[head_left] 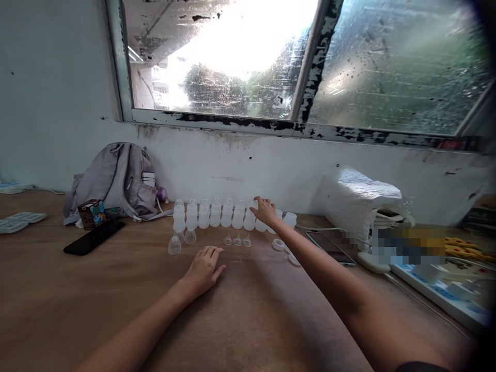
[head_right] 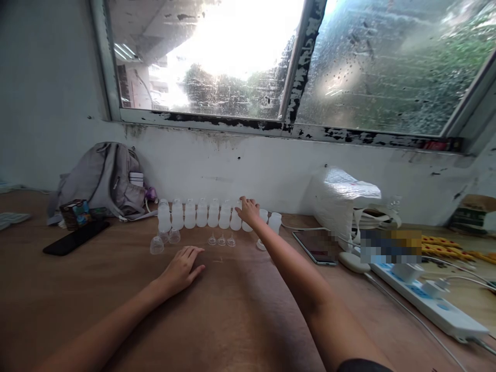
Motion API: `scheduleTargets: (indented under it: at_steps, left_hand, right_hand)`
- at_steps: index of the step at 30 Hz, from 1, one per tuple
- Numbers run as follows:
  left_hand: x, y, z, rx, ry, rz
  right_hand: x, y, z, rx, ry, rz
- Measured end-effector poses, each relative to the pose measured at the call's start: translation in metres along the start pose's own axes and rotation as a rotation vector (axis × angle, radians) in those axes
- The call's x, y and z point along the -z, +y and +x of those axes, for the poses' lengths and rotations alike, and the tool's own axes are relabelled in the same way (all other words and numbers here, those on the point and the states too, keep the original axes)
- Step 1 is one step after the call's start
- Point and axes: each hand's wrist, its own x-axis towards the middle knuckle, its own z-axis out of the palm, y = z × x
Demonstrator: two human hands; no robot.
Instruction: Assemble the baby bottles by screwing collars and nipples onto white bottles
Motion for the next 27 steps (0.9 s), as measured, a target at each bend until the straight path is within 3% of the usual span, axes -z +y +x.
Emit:
scheduleTargets:
  at_steps: [6, 12, 16, 22, 25, 27]
  left_hand:
    - [-0.001, -0.001, 0.000, 0.018, -0.020, 0.007]
    - [-0.001, -0.001, 0.001, 0.039, -0.031, 0.009]
    - [-0.003, 0.000, -0.001, 0.035, -0.046, 0.000]
    - [-0.010, 0.003, 0.005, -0.030, -0.078, 0.040]
    - [-0.017, 0.003, 0.022, -0.081, -0.065, 0.103]
    - [-0.023, 0.004, 0.039, -0.100, -0.030, 0.139]
  right_hand:
    - [0.004, -0.002, -0.021, 0.107, 0.106, 0.040]
    - [-0.016, -0.009, -0.089, 0.279, 0.032, 0.088]
    - [-0.020, 0.002, -0.126, 0.312, -0.009, 0.070]
    - [-0.005, 0.038, -0.140, 0.186, 0.046, -0.153]
    - [-0.004, 0.046, -0.144, 0.142, 0.038, -0.202]
    - [-0.005, 0.043, -0.147, 0.206, -0.023, -0.141]
